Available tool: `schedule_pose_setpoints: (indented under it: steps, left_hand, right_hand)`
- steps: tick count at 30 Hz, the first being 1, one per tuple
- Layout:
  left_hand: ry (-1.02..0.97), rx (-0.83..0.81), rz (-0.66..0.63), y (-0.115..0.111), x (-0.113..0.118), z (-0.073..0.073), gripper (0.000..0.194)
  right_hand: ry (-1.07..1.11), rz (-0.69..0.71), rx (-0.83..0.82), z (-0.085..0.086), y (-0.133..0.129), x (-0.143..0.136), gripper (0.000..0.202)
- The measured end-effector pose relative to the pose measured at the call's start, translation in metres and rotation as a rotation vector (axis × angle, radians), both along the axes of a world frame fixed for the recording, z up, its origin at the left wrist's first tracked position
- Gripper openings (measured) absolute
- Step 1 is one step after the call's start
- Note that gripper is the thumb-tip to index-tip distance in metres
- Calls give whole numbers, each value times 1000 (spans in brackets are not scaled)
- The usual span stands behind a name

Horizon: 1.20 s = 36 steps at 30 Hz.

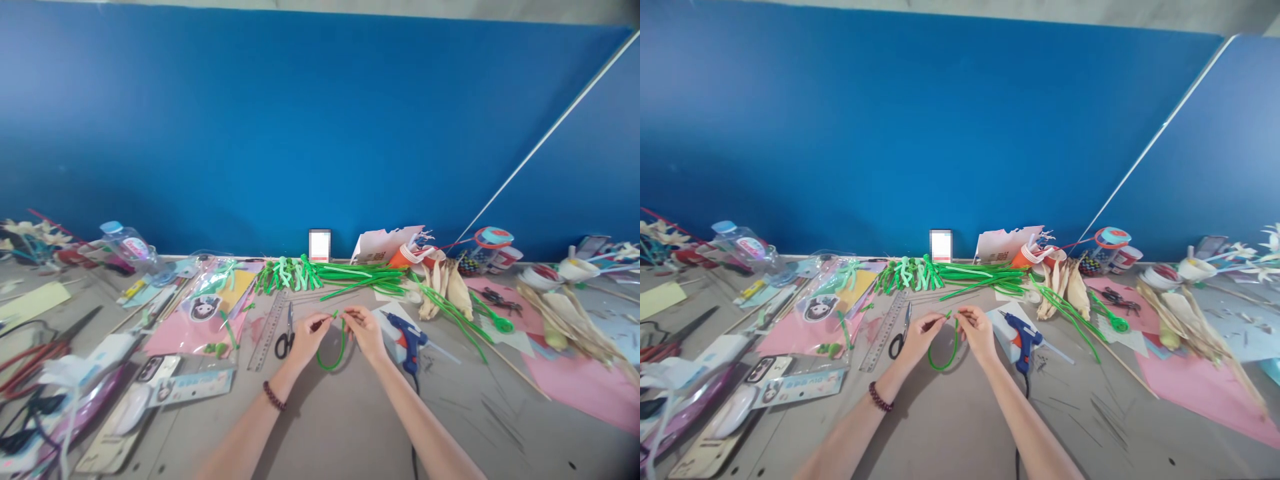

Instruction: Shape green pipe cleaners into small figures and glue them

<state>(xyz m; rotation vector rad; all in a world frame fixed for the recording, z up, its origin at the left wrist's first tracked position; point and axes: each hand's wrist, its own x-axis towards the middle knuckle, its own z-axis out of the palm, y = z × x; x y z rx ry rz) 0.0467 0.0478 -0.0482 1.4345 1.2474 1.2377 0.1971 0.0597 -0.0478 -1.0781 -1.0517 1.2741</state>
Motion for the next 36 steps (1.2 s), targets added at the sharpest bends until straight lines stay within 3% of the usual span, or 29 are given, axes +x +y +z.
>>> schedule_pose_setpoints:
  steps: [9, 28, 36]
  left_hand:
    - [1, 10, -22, 1, 1, -9, 30]
    - [-40, -47, -72, -1, 4, -3, 34]
    - [-32, -88, -82, 1, 2, -8, 30]
  right_hand:
    - [107, 40, -67, 0, -1, -3, 33]
    - [86, 56, -116, 0, -5, -7, 40]
    - [88, 77, -101, -7, -5, -7, 37]
